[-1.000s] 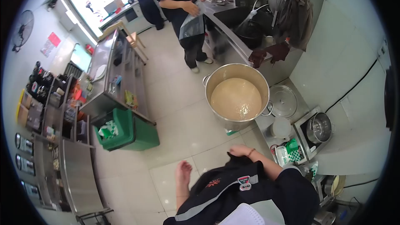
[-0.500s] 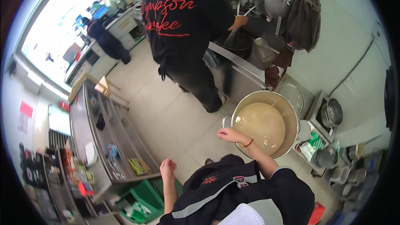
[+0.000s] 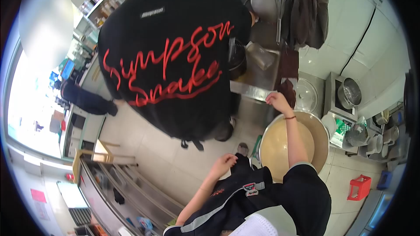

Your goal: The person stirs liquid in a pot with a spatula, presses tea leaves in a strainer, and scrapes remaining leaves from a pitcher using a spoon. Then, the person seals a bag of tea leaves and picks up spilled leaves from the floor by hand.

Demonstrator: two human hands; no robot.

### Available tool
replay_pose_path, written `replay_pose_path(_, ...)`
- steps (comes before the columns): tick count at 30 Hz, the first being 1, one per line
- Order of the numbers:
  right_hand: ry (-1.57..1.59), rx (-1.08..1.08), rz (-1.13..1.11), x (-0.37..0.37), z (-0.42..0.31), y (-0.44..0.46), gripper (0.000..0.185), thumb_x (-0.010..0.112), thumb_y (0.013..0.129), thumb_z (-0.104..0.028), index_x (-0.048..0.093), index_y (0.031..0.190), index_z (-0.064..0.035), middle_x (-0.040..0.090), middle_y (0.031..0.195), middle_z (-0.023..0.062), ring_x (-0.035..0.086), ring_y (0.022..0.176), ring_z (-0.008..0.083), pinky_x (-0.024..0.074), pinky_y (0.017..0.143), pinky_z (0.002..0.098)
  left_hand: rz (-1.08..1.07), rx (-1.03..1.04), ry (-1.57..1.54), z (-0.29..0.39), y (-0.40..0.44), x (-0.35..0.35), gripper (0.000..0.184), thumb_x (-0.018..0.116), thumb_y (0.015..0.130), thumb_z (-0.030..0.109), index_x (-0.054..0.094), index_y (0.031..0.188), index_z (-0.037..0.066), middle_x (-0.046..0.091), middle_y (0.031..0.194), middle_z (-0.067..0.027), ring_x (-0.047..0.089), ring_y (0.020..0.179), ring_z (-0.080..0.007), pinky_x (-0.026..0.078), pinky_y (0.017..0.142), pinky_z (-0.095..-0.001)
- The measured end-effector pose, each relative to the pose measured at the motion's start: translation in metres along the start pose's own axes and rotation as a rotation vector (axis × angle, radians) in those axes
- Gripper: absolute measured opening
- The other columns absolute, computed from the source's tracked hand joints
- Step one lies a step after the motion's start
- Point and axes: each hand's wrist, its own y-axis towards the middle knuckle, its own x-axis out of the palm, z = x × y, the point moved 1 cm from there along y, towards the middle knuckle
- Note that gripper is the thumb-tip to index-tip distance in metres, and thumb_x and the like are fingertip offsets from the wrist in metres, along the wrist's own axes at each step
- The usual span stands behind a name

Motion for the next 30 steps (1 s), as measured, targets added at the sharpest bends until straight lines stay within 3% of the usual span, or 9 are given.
replay_pose_path(3, -0.278, 0.102, 0.065, -0.029, 0.014, 0.073, 0.017, 0.051, 0.071, -0.009, 0.066, 0.071, -0.0020, 0.063, 0.065, 0.0157, 0.063, 0.062, 0.0260, 0.0478, 0.060, 0.0344, -0.108, 0.001, 0.168, 0.026, 0.044, -0.003, 0.019, 0.055, 0.086, 0.018, 0.060, 0.096, 0.002, 0.061, 0.078, -0.0044, 0.056, 0.073, -0.0109, 0.046, 0.069, -0.0260)
replay_pose_path(4, -0.380, 0.050, 0.041, -0.030, 0.031, 0.104, 0.017, 0.050, 0.073, -0.008, 0.065, 0.074, 0.0007, 0.065, 0.068, 0.0117, 0.062, 0.059, 0.0196, 0.0480, 0.058, 0.0313, -0.130, -0.005, 0.185, 0.030, 0.058, -0.007, 0.019, 0.055, 0.086, 0.018, 0.060, 0.096, 0.002, 0.061, 0.078, -0.0044, 0.056, 0.073, -0.0109, 0.046, 0.069, -0.0260)
replay_pose_path(9, -0.292, -0.052, 0.037, 0.011, 0.036, 0.183, 0.020, 0.052, 0.074, -0.011, 0.065, 0.085, -0.0008, 0.065, 0.072, 0.0122, 0.062, 0.063, 0.0220, 0.0478, 0.060, 0.0327, -0.293, 0.051, 0.309, 0.030, 0.102, -0.013, 0.019, 0.056, 0.086, 0.019, 0.059, 0.095, 0.003, 0.062, 0.079, -0.0086, 0.058, 0.072, -0.0170, 0.046, 0.067, -0.0285)
replay_pose_path(12, -0.248, 0.038, 0.028, 0.034, 0.033, 0.162, 0.020, 0.053, 0.075, -0.012, 0.064, 0.087, -0.0012, 0.065, 0.077, 0.0139, 0.062, 0.071, 0.0255, 0.0480, 0.065, 0.0340, -0.373, 0.114, 0.429, 0.029, 0.103, -0.008, 0.017, 0.056, 0.085, 0.017, 0.059, 0.094, 0.003, 0.061, 0.081, -0.0092, 0.058, 0.070, -0.0185, 0.046, 0.065, -0.0301)
replay_pose_path(14, -0.281, -0.028, 0.039, 0.040, 0.039, 0.144, 0.022, 0.052, 0.075, -0.019, 0.065, 0.083, -0.0035, 0.064, 0.082, 0.0161, 0.060, 0.077, 0.0343, 0.0467, 0.068, 0.0404, -0.412, 0.120, 0.417, 0.034, 0.103, -0.007, 0.017, 0.056, 0.085, 0.017, 0.059, 0.094, 0.003, 0.062, 0.080, -0.0088, 0.058, 0.070, -0.0167, 0.046, 0.065, -0.0289)
replay_pose_path(19, -0.353, 0.075, -0.136, 0.030, 0.043, 0.099, 0.024, 0.048, 0.079, -0.020, 0.064, 0.086, -0.0025, 0.064, 0.084, 0.0178, 0.060, 0.081, 0.0342, 0.0465, 0.072, 0.0393, -0.457, 0.170, 0.415, 0.039, 0.115, 0.000, 0.017, 0.057, 0.086, 0.017, 0.060, 0.095, 0.003, 0.062, 0.079, -0.0085, 0.058, 0.069, -0.0156, 0.047, 0.066, -0.0279)
replay_pose_path(21, -0.367, 0.096, 0.031, 0.028, 0.033, 0.079, 0.024, 0.048, 0.080, -0.019, 0.064, 0.084, -0.0022, 0.063, 0.081, 0.0185, 0.059, 0.078, 0.0358, 0.0466, 0.070, 0.0409, -0.463, 0.141, 0.439, 0.049, 0.125, 0.002, 0.015, 0.057, 0.084, 0.015, 0.059, 0.091, 0.002, 0.061, 0.081, -0.0113, 0.060, 0.070, -0.0210, 0.047, 0.065, -0.0308)
replay_pose_path(26, -0.375, -0.199, 0.291, 0.038, 0.030, 0.055, 0.026, 0.051, 0.082, -0.023, 0.062, 0.077, 0.0000, 0.060, 0.075, 0.0214, 0.057, 0.073, 0.0397, 0.0446, 0.069, 0.0469, -0.431, 0.175, 0.511, 0.070, 0.145, -0.003, 0.018, 0.056, 0.086, 0.018, 0.059, 0.094, 0.002, 0.061, 0.083, -0.0116, 0.059, 0.072, -0.0204, 0.046, 0.067, -0.0300)
replay_pose_path(30, -0.392, 0.111, 0.152, 0.034, 0.023, 0.068, 0.028, 0.053, 0.083, -0.027, 0.063, 0.081, -0.0015, 0.061, 0.080, 0.0211, 0.058, 0.081, 0.0362, 0.0451, 0.074, 0.0420, -0.379, 0.244, 0.548, 0.078, 0.145, -0.017, 0.017, 0.056, 0.085, 0.017, 0.058, 0.092, 0.002, 0.061, 0.083, -0.0125, 0.060, 0.073, -0.0221, 0.047, 0.066, -0.0317)
